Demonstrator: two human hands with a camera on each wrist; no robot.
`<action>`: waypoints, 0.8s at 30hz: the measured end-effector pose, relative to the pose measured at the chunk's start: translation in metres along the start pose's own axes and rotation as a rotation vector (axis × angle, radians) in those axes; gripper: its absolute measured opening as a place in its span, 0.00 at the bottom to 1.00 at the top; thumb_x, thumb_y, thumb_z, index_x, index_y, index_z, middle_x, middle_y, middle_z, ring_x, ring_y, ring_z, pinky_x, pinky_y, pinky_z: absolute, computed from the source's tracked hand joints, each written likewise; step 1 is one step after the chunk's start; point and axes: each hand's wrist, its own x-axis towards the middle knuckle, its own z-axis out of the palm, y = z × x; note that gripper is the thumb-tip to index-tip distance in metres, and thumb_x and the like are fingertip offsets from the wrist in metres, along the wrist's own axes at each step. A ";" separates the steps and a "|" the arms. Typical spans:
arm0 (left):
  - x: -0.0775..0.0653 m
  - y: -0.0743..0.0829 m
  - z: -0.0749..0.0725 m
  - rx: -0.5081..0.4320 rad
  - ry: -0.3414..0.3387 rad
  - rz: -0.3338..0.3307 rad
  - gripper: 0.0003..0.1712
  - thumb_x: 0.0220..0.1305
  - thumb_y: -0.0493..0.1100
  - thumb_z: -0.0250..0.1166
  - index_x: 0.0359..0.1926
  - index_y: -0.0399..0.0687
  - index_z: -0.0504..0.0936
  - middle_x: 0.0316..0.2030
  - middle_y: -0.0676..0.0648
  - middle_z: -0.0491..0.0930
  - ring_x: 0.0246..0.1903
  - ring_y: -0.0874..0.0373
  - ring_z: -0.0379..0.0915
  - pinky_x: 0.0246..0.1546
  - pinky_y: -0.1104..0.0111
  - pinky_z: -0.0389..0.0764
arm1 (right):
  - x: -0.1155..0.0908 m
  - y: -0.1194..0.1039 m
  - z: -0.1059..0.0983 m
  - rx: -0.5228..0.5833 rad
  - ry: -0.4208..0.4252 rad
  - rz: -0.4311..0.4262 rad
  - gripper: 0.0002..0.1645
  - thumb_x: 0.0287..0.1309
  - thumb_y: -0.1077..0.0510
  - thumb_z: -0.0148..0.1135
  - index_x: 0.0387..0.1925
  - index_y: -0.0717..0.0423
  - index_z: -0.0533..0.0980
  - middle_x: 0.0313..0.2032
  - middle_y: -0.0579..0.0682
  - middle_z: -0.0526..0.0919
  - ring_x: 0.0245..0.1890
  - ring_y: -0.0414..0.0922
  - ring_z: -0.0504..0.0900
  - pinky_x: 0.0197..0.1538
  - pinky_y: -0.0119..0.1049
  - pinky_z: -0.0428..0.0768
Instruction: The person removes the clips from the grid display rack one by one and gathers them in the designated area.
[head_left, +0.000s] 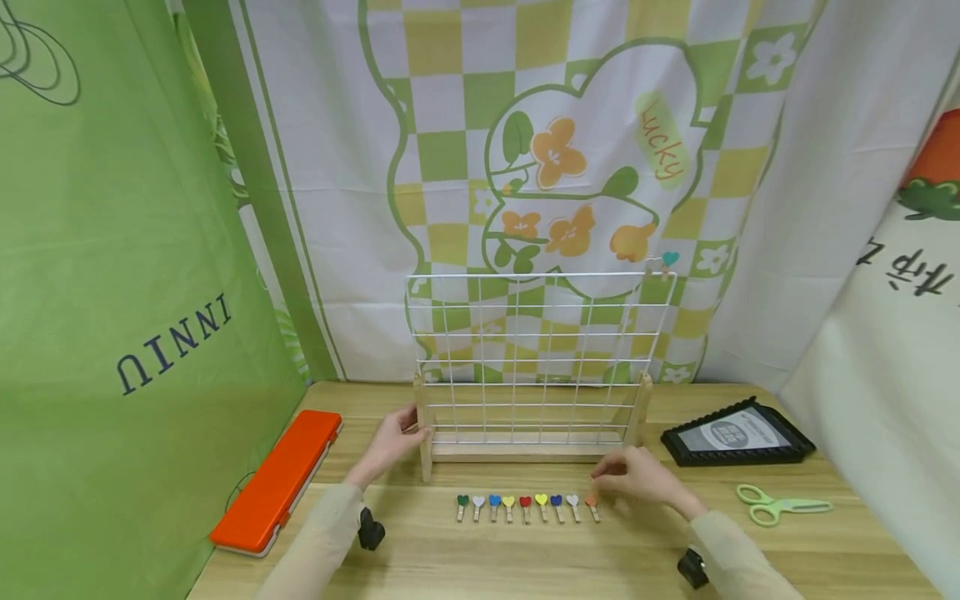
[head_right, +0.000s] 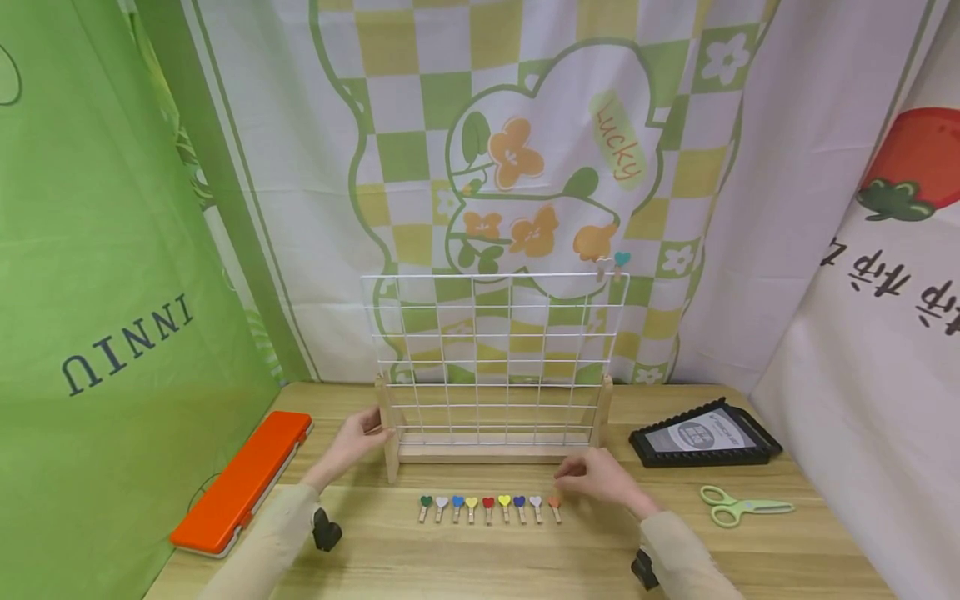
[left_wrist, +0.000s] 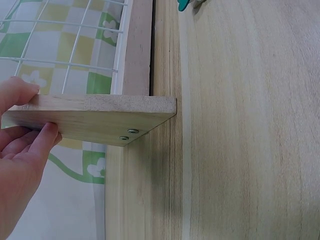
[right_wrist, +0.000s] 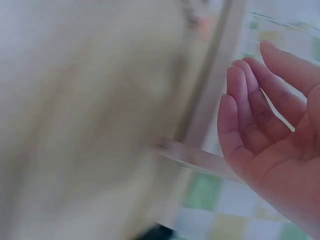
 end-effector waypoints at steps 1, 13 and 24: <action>0.000 0.000 0.000 0.004 -0.003 0.000 0.33 0.65 0.29 0.62 0.68 0.23 0.63 0.63 0.25 0.71 0.65 0.34 0.69 0.66 0.50 0.75 | 0.001 -0.004 -0.007 -0.012 0.016 -0.002 0.11 0.59 0.53 0.68 0.38 0.56 0.86 0.36 0.49 0.90 0.34 0.31 0.82 0.38 0.25 0.82; -0.001 -0.002 0.000 0.022 -0.002 0.005 0.33 0.65 0.29 0.62 0.68 0.23 0.63 0.63 0.25 0.71 0.64 0.33 0.70 0.64 0.54 0.77 | 0.020 -0.087 -0.135 -0.172 0.444 -0.186 0.10 0.57 0.64 0.68 0.42 0.56 0.85 0.38 0.52 0.89 0.34 0.26 0.81 0.39 0.20 0.84; -0.001 0.000 0.000 0.028 0.001 0.006 0.32 0.64 0.30 0.62 0.68 0.24 0.65 0.62 0.27 0.73 0.64 0.35 0.70 0.65 0.54 0.77 | 0.037 -0.135 -0.226 -0.272 0.743 -0.354 0.12 0.52 0.70 0.71 0.41 0.62 0.85 0.37 0.49 0.87 0.36 0.15 0.75 0.40 0.08 0.75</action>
